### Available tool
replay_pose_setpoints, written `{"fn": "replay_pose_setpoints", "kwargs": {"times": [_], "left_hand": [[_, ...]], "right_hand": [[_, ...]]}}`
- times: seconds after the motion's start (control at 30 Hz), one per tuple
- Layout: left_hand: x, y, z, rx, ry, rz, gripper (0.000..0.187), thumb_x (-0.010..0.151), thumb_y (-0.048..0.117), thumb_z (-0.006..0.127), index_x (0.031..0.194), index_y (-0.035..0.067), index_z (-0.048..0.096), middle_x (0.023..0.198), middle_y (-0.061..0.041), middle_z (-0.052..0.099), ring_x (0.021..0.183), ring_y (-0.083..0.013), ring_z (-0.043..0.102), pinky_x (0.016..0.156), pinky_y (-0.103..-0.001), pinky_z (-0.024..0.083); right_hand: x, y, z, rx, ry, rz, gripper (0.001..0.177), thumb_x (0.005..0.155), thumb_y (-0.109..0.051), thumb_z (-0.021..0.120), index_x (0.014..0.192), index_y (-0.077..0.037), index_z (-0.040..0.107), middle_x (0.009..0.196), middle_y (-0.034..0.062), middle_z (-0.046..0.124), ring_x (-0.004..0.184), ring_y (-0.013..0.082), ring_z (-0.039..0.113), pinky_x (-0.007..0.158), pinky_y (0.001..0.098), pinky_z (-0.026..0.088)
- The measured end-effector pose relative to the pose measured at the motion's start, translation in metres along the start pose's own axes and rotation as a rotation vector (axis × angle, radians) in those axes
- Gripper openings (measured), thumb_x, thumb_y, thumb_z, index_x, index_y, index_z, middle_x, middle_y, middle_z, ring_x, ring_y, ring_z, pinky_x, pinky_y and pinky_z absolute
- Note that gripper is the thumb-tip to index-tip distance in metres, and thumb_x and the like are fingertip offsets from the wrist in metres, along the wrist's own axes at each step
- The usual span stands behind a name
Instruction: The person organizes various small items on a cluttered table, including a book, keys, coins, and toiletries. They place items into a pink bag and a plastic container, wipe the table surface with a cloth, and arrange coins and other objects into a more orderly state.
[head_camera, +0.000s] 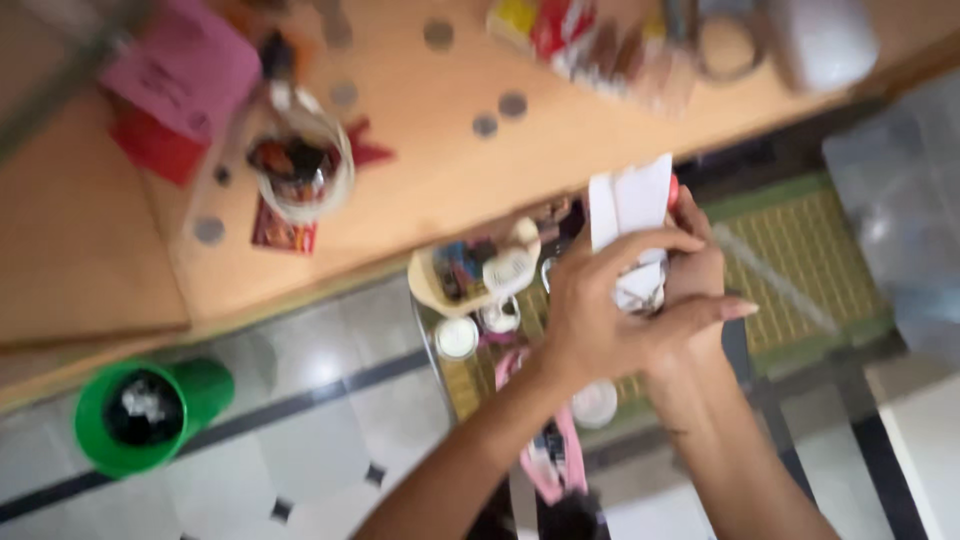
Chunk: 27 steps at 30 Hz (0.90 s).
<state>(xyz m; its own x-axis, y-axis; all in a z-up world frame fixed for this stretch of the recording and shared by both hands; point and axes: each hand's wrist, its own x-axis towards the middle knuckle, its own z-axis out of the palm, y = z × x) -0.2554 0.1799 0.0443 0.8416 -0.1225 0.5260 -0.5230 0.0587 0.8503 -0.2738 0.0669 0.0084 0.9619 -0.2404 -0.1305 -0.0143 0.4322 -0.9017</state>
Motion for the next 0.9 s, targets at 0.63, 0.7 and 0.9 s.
{"fn": "replay_pose_setpoints", "kwargs": {"times": [0.63, 0.7, 0.9], "left_hand": [[-0.084, -0.074, -0.066, -0.205, -0.242, -0.615, 0.056, 0.088, 0.017, 0.085, 0.057, 0.009, 0.038, 0.056, 0.007, 0.041, 0.058, -0.0015, 0.045, 0.055, -0.023, 0.038], [-0.079, -0.076, -0.063, -0.313, -0.346, -0.644, 0.057, 0.087, 0.020, 0.086, 0.062, 0.011, 0.036, 0.060, 0.007, 0.041, 0.062, -0.0017, 0.048, 0.057, -0.022, 0.041], [-0.040, -0.066, -0.055, -0.270, -0.445, -0.521, 0.045, 0.091, 0.028, 0.083, 0.082, 0.008, 0.044, 0.077, 0.001, 0.052, 0.071, -0.0056, 0.049, 0.065, -0.027, 0.045]], "right_hand": [[-0.175, 0.285, -0.144, -1.987, -0.610, -0.273, 0.034, 0.074, -0.013, 0.064, 0.105, 0.000, 0.071, 0.109, 0.0173, 0.068, 0.108, 0.0319, 0.061, 0.093, 0.0419, 0.048], [-0.160, 0.295, -0.154, -2.052, -0.735, -0.209, 0.032, 0.081, -0.016, 0.064, 0.107, 0.002, 0.068, 0.113, 0.0173, 0.064, 0.116, 0.0348, 0.058, 0.105, 0.0454, 0.045], [-0.166, 0.298, -0.165, -2.133, -0.834, -0.247, 0.044, 0.085, -0.012, 0.062, 0.124, 0.009, 0.062, 0.122, 0.0230, 0.060, 0.113, 0.0370, 0.057, 0.093, 0.0406, 0.050]]}}
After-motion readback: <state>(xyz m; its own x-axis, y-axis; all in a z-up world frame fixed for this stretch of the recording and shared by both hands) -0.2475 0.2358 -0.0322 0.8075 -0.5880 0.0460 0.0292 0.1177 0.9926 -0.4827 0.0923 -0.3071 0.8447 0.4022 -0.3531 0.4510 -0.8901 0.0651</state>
